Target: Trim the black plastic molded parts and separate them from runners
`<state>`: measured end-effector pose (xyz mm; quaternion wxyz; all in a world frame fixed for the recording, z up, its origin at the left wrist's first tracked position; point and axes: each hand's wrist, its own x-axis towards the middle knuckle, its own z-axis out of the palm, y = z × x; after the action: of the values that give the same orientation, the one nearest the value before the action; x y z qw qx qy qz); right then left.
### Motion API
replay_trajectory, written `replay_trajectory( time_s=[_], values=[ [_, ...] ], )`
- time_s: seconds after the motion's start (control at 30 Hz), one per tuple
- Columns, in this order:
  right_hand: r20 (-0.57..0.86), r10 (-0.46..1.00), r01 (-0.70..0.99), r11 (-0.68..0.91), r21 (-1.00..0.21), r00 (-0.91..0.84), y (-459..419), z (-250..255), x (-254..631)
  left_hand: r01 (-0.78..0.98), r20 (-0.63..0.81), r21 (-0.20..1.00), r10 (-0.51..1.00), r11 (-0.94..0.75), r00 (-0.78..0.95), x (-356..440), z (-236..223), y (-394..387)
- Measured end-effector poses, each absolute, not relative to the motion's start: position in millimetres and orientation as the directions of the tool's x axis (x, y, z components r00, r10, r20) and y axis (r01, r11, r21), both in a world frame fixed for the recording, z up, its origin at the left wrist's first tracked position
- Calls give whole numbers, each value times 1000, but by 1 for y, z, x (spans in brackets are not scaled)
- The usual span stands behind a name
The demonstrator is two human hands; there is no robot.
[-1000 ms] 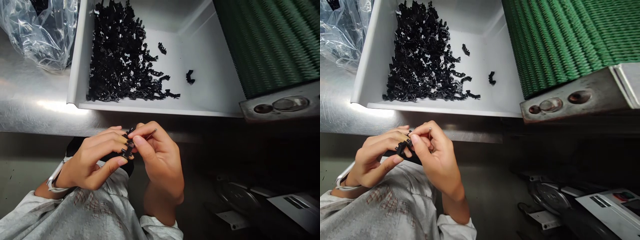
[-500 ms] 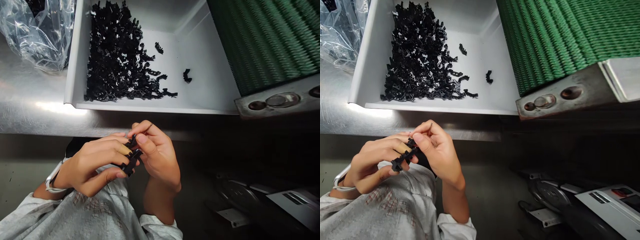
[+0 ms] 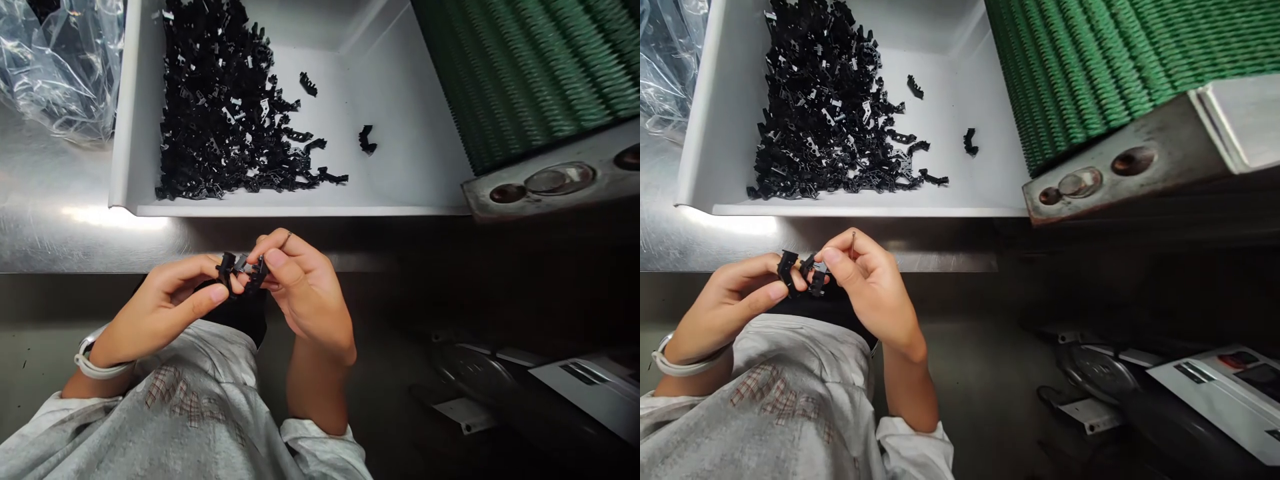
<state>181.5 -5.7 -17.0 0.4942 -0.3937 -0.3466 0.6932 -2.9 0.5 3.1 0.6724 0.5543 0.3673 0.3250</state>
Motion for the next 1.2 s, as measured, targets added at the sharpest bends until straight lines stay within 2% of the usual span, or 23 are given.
replay_trajectory(
  time_s=[0.5, 0.73, 0.93, 1.07, 1.2],
  values=[
    [-289, 948, -387, -318, -865, -133, 0, -24, 175, -61, -219, 957, 849, 282, 481, 2, -4, 1],
    [-318, 940, -404, -339, -850, -121, -1, -24, 171, -58, -203, 958, 807, 281, 554, -3, -9, 1],
    [-311, 944, -387, -329, -861, -109, -4, -22, 173, -85, -227, 935, 763, 345, 605, -8, -14, 2],
    [-307, 947, -404, -320, -857, -98, -5, -20, 172, -171, -238, 889, 747, 426, 620, -8, -15, 2],
    [-287, 958, -390, -273, -879, -24, -9, -17, 170, -299, -285, 755, 704, 583, 650, -1, -12, 1]
  ],
)
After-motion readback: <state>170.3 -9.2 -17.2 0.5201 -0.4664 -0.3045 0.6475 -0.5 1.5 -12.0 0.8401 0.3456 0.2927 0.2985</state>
